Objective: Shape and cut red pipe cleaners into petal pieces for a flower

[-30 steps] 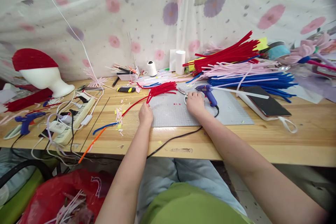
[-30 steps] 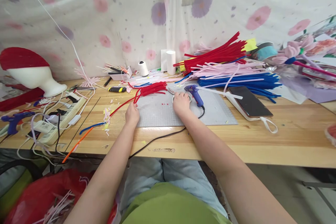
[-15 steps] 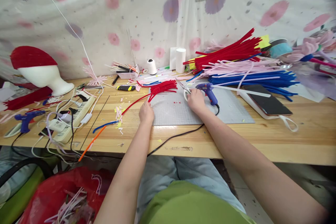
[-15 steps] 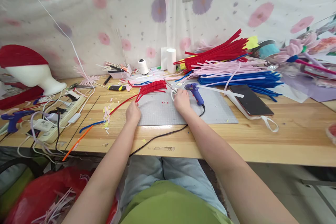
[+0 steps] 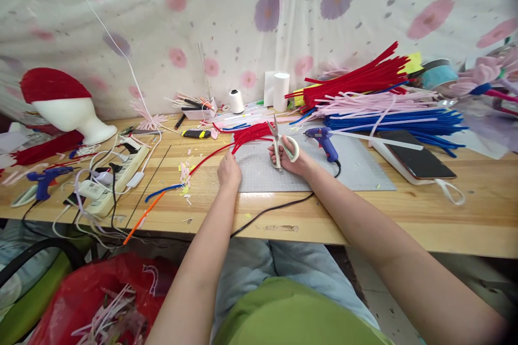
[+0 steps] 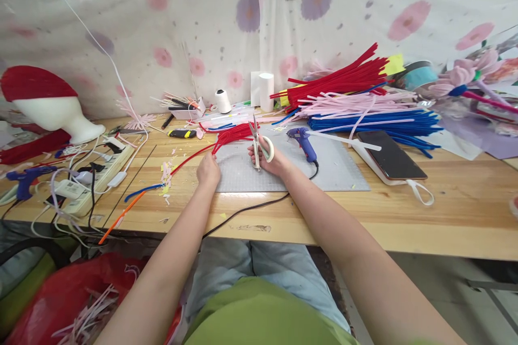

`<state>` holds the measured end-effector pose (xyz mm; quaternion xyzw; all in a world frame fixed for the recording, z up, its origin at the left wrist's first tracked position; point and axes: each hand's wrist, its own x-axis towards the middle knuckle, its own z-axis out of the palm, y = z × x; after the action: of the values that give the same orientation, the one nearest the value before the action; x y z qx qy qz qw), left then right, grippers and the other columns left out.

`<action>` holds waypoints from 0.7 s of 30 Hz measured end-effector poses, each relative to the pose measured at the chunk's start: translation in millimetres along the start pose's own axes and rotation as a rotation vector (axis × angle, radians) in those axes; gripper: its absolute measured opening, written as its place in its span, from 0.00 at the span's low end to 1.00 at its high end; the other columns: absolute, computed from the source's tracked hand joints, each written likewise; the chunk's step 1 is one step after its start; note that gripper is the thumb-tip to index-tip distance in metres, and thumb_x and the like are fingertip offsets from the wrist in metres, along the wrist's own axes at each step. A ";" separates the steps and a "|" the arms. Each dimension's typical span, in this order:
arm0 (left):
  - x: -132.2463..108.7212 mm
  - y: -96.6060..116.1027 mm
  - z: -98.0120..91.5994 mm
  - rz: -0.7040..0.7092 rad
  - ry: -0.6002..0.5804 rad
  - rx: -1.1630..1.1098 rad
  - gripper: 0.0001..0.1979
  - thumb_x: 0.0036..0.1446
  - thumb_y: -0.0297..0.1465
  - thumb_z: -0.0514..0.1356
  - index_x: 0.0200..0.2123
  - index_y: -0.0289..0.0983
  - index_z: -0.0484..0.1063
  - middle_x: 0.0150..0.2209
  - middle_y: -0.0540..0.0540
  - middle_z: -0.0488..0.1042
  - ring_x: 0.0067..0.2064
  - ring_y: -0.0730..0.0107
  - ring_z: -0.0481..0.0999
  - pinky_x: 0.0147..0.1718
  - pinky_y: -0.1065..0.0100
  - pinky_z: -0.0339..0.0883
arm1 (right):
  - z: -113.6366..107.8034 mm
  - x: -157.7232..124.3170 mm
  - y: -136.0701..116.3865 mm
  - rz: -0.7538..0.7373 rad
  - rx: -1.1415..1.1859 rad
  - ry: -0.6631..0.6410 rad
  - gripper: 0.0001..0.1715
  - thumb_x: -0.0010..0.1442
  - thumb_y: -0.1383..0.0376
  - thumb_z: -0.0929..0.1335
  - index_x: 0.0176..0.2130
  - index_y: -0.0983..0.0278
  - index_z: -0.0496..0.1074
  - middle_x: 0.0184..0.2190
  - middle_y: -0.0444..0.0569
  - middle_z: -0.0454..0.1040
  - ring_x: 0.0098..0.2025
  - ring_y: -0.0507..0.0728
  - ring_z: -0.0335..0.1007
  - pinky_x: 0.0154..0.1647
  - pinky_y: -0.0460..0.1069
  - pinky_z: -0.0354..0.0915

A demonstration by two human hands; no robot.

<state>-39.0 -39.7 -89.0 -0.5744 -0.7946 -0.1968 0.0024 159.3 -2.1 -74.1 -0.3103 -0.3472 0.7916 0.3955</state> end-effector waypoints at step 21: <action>15.8 18.3 -4.0 0.077 -0.026 -0.013 0.14 0.60 0.27 0.42 0.40 0.36 0.65 0.40 0.40 0.73 0.43 0.63 0.72 0.38 0.66 0.62 | 6.0 11.6 -12.3 0.281 0.013 -0.510 0.47 0.54 0.37 0.47 0.41 0.71 0.67 0.36 0.59 0.72 0.41 0.58 0.69 0.44 0.54 0.62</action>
<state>-28.5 -21.8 -75.9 -0.6072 -0.7704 -0.1946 -0.0040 154.0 11.2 -63.5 -0.1440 -0.3841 0.8932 0.1841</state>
